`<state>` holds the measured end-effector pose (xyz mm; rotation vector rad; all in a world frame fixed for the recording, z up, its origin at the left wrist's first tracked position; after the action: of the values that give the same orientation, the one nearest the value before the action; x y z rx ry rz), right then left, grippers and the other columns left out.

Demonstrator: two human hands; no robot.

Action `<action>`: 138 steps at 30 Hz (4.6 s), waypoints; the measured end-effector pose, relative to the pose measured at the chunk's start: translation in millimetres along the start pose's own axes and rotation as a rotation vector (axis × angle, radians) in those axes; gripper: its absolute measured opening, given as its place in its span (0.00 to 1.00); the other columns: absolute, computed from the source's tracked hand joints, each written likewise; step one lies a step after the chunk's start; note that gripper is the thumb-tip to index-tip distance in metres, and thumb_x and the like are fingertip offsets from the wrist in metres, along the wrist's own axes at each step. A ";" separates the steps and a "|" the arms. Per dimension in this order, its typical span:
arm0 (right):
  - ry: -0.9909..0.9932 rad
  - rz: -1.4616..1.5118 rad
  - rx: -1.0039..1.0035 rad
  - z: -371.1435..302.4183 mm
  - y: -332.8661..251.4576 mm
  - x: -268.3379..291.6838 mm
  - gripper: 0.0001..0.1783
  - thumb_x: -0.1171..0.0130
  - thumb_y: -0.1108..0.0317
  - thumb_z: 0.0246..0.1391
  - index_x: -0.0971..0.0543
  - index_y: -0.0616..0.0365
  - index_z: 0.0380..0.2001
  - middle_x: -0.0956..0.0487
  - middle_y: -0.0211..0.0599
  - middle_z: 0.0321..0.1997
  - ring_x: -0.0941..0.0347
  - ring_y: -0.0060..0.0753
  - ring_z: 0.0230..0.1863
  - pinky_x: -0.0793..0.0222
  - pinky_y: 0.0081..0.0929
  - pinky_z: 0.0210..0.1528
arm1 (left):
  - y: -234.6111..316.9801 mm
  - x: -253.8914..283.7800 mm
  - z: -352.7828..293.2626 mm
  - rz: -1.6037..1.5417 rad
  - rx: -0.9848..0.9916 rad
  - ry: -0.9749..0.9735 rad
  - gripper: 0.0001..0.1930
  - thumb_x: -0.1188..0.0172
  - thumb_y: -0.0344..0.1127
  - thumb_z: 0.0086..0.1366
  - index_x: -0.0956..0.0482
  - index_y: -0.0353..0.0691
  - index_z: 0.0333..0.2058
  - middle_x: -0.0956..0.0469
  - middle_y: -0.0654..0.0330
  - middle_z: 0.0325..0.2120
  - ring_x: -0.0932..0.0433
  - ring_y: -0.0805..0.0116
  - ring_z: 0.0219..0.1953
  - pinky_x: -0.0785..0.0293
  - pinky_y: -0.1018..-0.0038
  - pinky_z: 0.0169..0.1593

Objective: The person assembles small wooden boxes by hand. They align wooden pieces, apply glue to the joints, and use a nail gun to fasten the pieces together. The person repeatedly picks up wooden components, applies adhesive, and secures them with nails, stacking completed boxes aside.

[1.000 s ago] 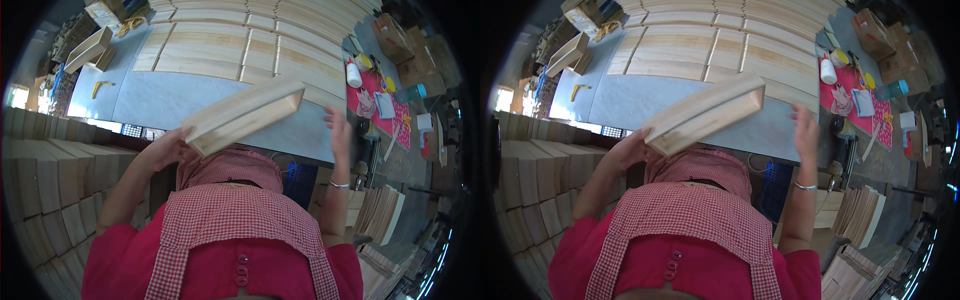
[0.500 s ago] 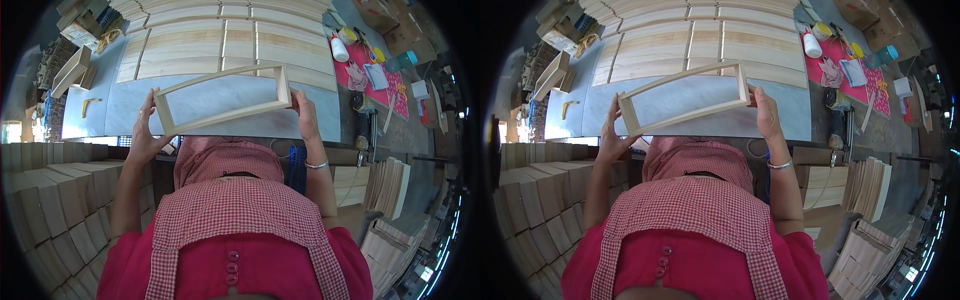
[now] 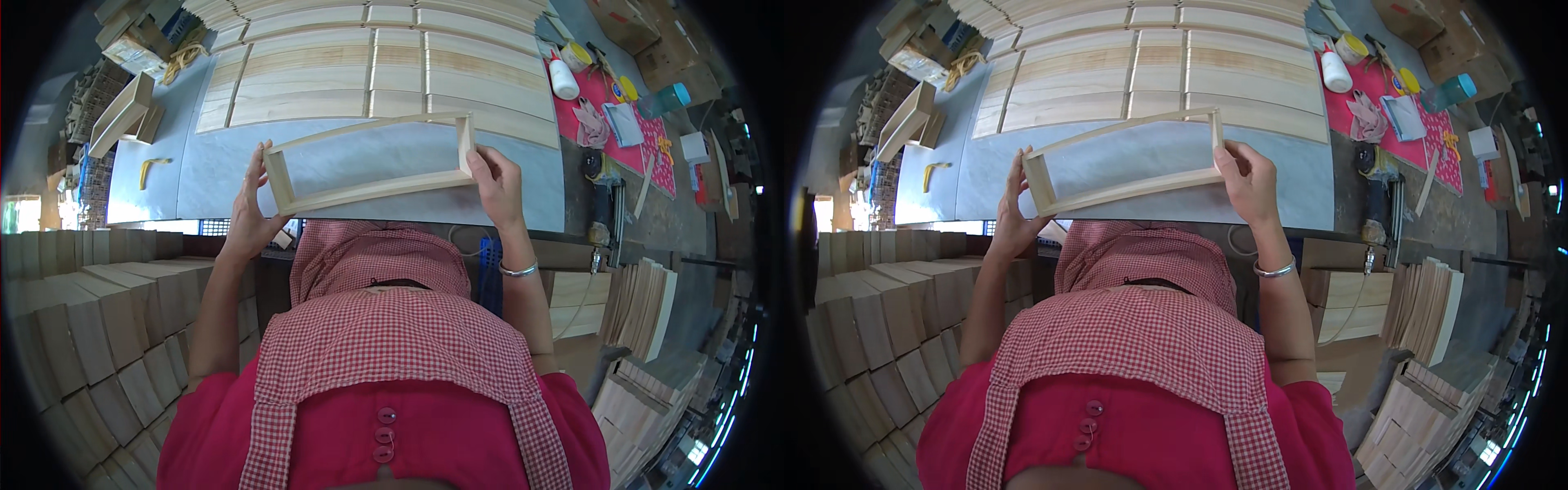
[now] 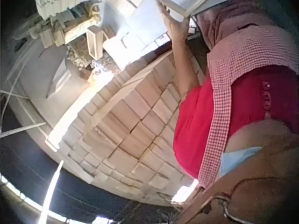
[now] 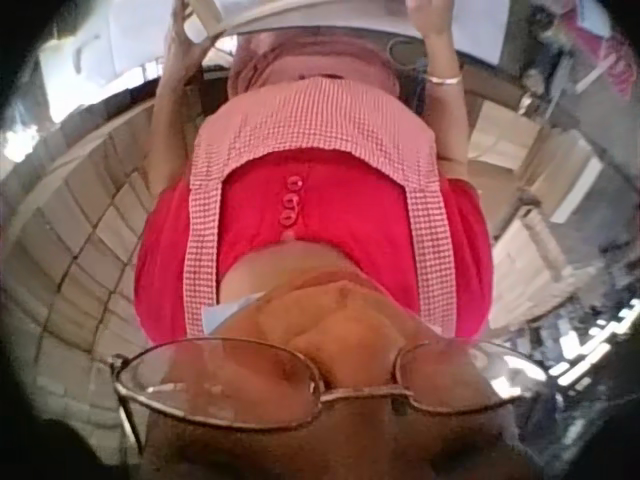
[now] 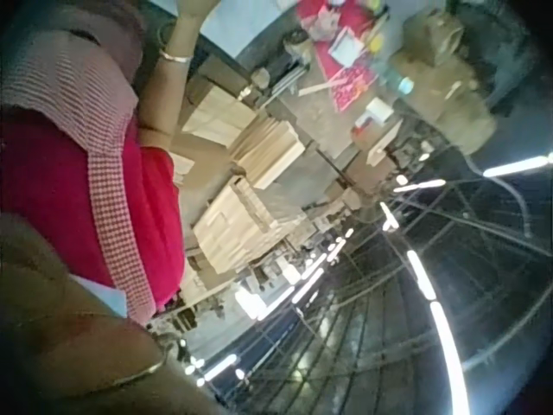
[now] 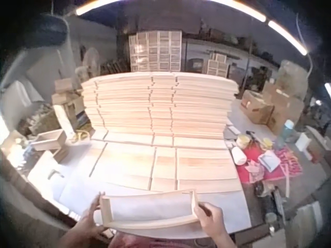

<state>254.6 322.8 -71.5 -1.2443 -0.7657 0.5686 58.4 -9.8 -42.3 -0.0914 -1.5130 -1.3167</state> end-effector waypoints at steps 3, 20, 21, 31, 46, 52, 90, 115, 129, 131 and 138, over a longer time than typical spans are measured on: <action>-0.014 0.014 -0.016 -4.2 1.8 2.0 0.22 0.40 0.59 0.65 0.18 0.71 0.47 0.18 0.31 0.32 0.27 0.19 0.36 0.30 0.21 0.39 | 0.4 0.1 0.2 0.008 -0.011 0.007 0.62 0.22 0.32 0.49 0.58 0.44 0.75 0.45 0.54 0.73 0.38 0.48 0.70 0.32 0.55 0.68; 0.004 -0.082 0.055 -18.6 -57.3 43.6 0.18 0.43 0.60 0.68 0.22 0.64 0.29 0.26 0.25 0.22 0.34 0.14 0.24 0.39 0.19 0.27 | -28.4 -26.0 -6.8 -0.729 0.733 -0.291 0.43 0.61 0.72 0.71 0.28 0.31 0.57 0.18 0.47 0.36 0.17 0.63 0.38 0.18 0.67 0.43; 0.025 -0.122 0.023 -16.2 -47.5 47.3 0.17 0.41 0.61 0.67 0.23 0.64 0.28 0.28 0.24 0.20 0.36 0.14 0.24 0.41 0.19 0.25 | -18.9 -31.3 1.0 -0.677 0.720 -0.312 0.49 0.77 0.76 0.70 0.24 0.31 0.49 0.18 0.49 0.28 0.16 0.65 0.30 0.18 0.69 0.37; -0.067 -0.206 -0.099 25.5 6.1 51.7 0.14 0.37 0.62 0.63 0.22 0.64 0.32 0.26 0.30 0.20 0.32 0.19 0.22 0.37 0.23 0.24 | -31.5 -48.1 9.7 -0.469 0.783 -0.376 0.26 0.54 0.54 0.77 0.24 0.32 0.48 0.18 0.52 0.30 0.16 0.68 0.30 0.19 0.75 0.35; 0.448 -1.113 -0.368 249.9 131.0 257.4 0.47 0.35 0.30 0.45 0.25 0.60 0.56 0.19 0.58 0.54 0.23 0.58 0.58 0.29 0.48 0.59 | -56.5 -6.3 -16.0 -0.797 0.837 0.375 0.18 0.49 0.41 0.77 0.35 0.45 0.24 0.39 0.68 0.16 0.45 0.79 0.19 0.48 0.78 0.24; 0.736 -0.863 -0.092 209.0 73.6 249.0 0.46 0.28 0.39 0.45 0.29 0.66 0.55 0.20 0.58 0.51 0.19 0.53 0.49 0.23 0.44 0.50 | -54.8 -24.4 -25.8 -0.843 0.836 0.346 0.25 0.46 0.46 0.76 0.33 0.49 0.17 0.40 0.71 0.10 0.46 0.82 0.15 0.53 0.78 0.20; -0.134 0.019 0.122 -20.1 -74.8 -117.6 0.32 0.27 0.61 0.51 0.30 0.60 0.54 0.27 0.38 0.46 0.27 0.29 0.45 0.26 0.28 0.46 | -73.0 0.6 -67.0 -0.583 0.524 0.496 0.21 0.50 0.40 0.79 0.32 0.40 0.22 0.34 0.69 0.16 0.34 0.82 0.22 0.33 0.79 0.30; 0.096 -0.127 0.250 11.0 -82.3 -86.5 0.31 0.26 0.57 0.52 0.29 0.62 0.51 0.23 0.42 0.44 0.24 0.32 0.44 0.26 0.29 0.46 | -75.3 -5.0 -63.1 -0.572 0.611 0.526 0.16 0.41 0.42 0.74 0.20 0.35 0.30 0.25 0.69 0.20 0.36 0.86 0.23 0.40 0.81 0.27; 0.276 -0.237 0.185 -14.8 -78.9 3.9 0.32 0.26 0.58 0.53 0.29 0.65 0.52 0.24 0.42 0.47 0.25 0.32 0.46 0.27 0.30 0.49 | -66.6 -2.2 -46.3 -0.434 0.522 0.525 0.21 0.52 0.42 0.79 0.31 0.38 0.25 0.32 0.67 0.17 0.37 0.83 0.22 0.40 0.77 0.25; 0.306 -0.251 0.170 -19.6 -77.5 16.8 0.32 0.27 0.58 0.53 0.29 0.65 0.53 0.25 0.42 0.47 0.25 0.32 0.47 0.27 0.30 0.49 | -64.4 -3.2 -43.2 -0.408 0.526 0.514 0.22 0.53 0.43 0.79 0.32 0.38 0.24 0.32 0.67 0.17 0.38 0.81 0.21 0.40 0.76 0.25; 0.403 -0.301 0.103 -34.3 -66.7 62.0 0.30 0.28 0.59 0.54 0.28 0.66 0.52 0.25 0.42 0.48 0.26 0.33 0.48 0.27 0.31 0.50 | -61.4 -6.4 -38.5 -0.388 0.556 0.500 0.23 0.53 0.44 0.79 0.39 0.43 0.23 0.43 0.71 0.18 0.38 0.80 0.24 0.42 0.77 0.28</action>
<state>318.7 332.0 1.1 -1.0765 -0.5590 0.1029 46.4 -58.6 -94.9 0.8608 -1.4354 -1.0498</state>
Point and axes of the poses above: each hand's wrist, its own z-axis towards the middle knuckle, its own x-axis out of the back of the hand, y = z × x, the point moved 9 cm from there along z, towards the middle knuckle
